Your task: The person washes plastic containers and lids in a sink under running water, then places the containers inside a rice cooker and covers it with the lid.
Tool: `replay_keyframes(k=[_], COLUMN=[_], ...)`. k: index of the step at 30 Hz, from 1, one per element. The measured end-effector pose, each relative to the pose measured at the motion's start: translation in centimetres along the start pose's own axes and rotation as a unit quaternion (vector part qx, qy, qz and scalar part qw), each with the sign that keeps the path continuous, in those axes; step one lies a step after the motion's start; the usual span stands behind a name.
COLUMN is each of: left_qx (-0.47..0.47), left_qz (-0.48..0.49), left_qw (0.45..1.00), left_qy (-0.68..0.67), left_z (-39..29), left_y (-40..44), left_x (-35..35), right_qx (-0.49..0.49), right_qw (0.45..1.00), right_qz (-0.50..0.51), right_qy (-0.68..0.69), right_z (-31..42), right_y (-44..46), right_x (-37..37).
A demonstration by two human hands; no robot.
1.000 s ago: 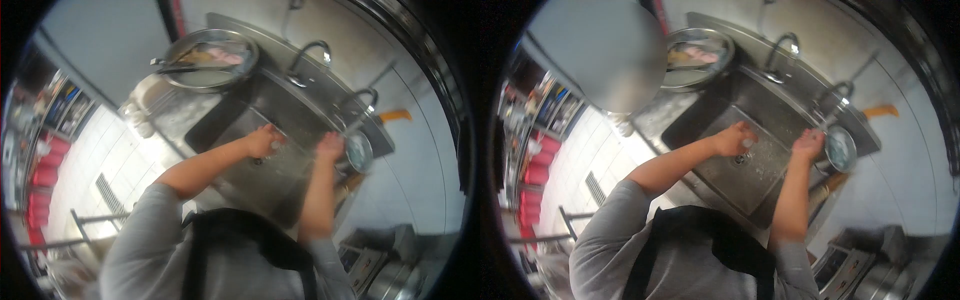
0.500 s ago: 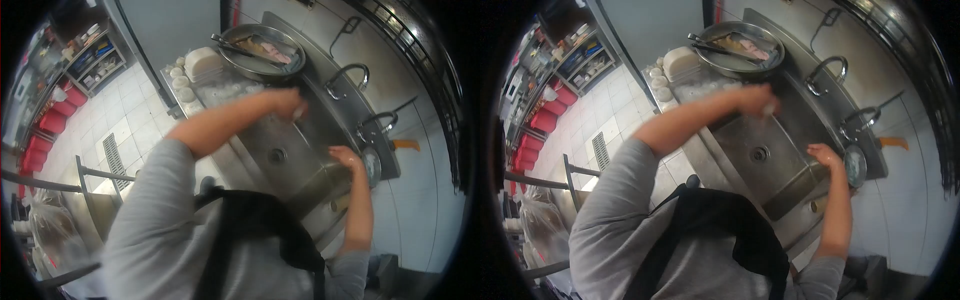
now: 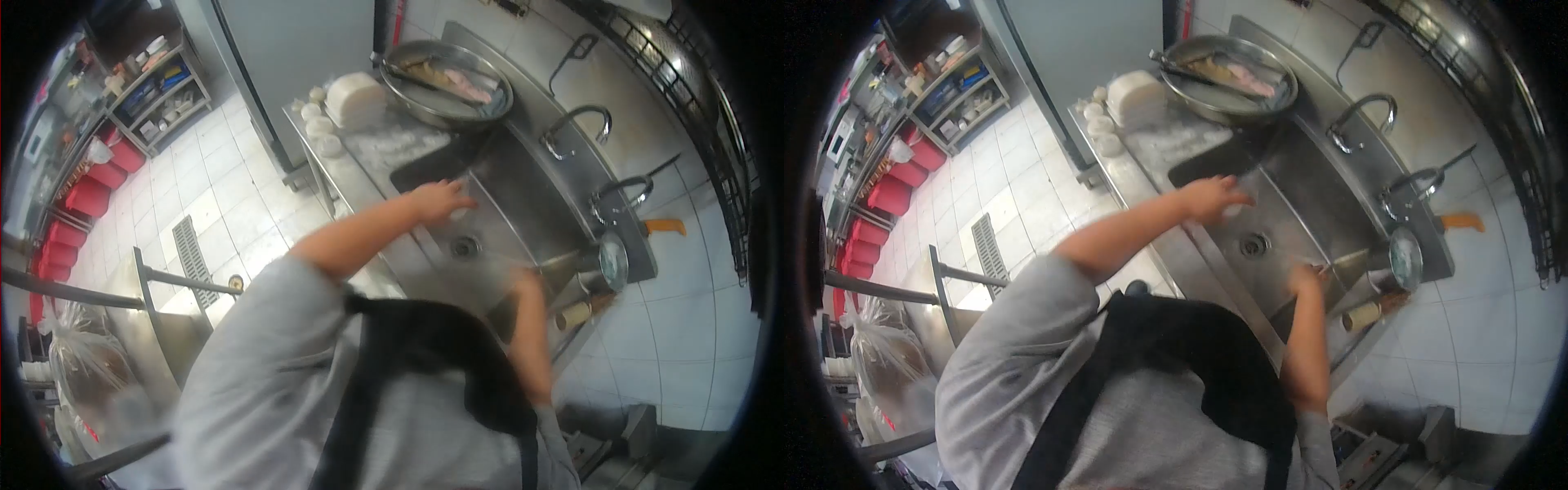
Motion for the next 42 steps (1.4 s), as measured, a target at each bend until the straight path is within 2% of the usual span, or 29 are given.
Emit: replay_keyframes(k=[1,2,4,5,6,7,8,9,11,14,15,16,19,23,26,27,29,32,33,36,39,40,42], left_qx=[0.014,0.029,0.026,0.067,0.107,0.152,0.195,0.229,0.279,0.152,0.123,0.112,0.086,0.113,0.147,0.169,0.211,0.252,0.246,0.226,0.210,0.214,0.229], left_qz=[-0.046,-0.089,-0.168,-0.211,-0.255,-0.288,-0.319,-0.339,-0.360,-0.317,-0.305,-0.301,-0.291,-0.286,-0.287,-0.297,-0.320,-0.336,-0.340,-0.354,-0.380,-0.396,-0.402], left_qw=[0.998,0.992,0.970,0.961,0.948,0.916,0.875,0.804,0.608,0.430,0.400,0.393,0.371,0.338,0.340,0.346,0.357,0.367,0.359,0.332,0.307,0.303,0.297], left_qy=[-0.034,-0.080,-0.172,-0.167,-0.157,-0.233,-0.307,-0.432,-0.650,-0.832,-0.856,-0.862,-0.878,-0.890,-0.883,-0.874,-0.852,-0.830,-0.834,-0.845,-0.847,-0.840,-0.835], left_z=[1.1,2.1,4.8,6.1,7.6,9.5,11.4,13.0,15.9,21.2,21.7,22.0,24.0,26.8,28.5,28.8,28.8,28.2,28.2,28.1,27.6,27.3,26.6], left_y=[-2.6,-5.0,-10.1,-12.6,-14.7,-16.7,-18.5,-20.3,-23.6,-26.8,-27.3,-27.7,-28.2,-28.1,-27.3,-27.0,-26.4,-25.9,-25.9,-26.2,-26.6,-26.7,-27.3], left_x=[0.1,-0.2,0.4,0.4,0.7,0.2,-0.4,-0.5,-0.8,-1.6,-0.6,0.5,2.4,2.4,1.7,1.5,1.6,2.2,1.9,0.7,0.3,0.3,0.6], right_qx=[-0.029,0.079,0.067,0.058,0.079,0.102,0.126,0.174,0.279,0.417,0.440,0.464,0.449,0.384,0.316,0.275,0.184,0.278,0.358,0.352,0.465,0.501,0.492], right_qw=[0.976,0.994,0.986,0.979,0.983,0.985,0.986,0.981,0.959,0.907,0.893,0.878,0.873,0.912,0.944,0.960,0.949,0.959,0.932,0.909,0.857,0.817,0.787], right_qz=[0.008,-0.045,-0.024,-0.009,-0.012,-0.017,-0.020,-0.008,0.003,0.010,-0.005,-0.018,-0.082,-0.059,-0.054,-0.023,0.038,0.006,-0.021,-0.077,-0.084,-0.103,-0.071], right_qy=[-0.216,-0.064,-0.152,-0.195,-0.165,-0.136,-0.106,-0.084,-0.057,-0.057,-0.088,-0.119,-0.173,-0.130,-0.075,0.036,0.253,0.056,-0.048,-0.211,-0.208,-0.268,-0.365], right_z=[-1.5,-2.3,-1.7,-1.0,0.9,3.6,7.0,11.8,20.3,30.5,33.4,35.8,41.0,40.9,40.3,39.9,39.4,40.2,40.1,41.3,45.0,45.9,48.6], right_y=[0.0,0.2,0.9,0.8,0.8,0.9,0.8,0.0,0.1,3.6,5.3,6.9,9.8,12.1,11.8,12.2,12.8,12.1,12.2,11.6,11.9,12.8,12.5], right_x=[-2.5,-3.0,-1.9,-1.8,-1.6,-1.3,-1.0,-1.0,-3.3,-8.3,-10.3,-12.3,-15.8,-18.6,-17.9,-17.6,-17.0,-16.4,-16.7,-17.3,-17.0,-17.6,-18.0])
Point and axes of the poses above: each hand's wrist, its own y-axis towards the middle knuckle, its own x-axis out of the back of the hand, z = x × y, the point moved 2 cm from there along y, towards the middle knuckle, and after that the axes turned 2 degrees about z, right-handed, at the moved point
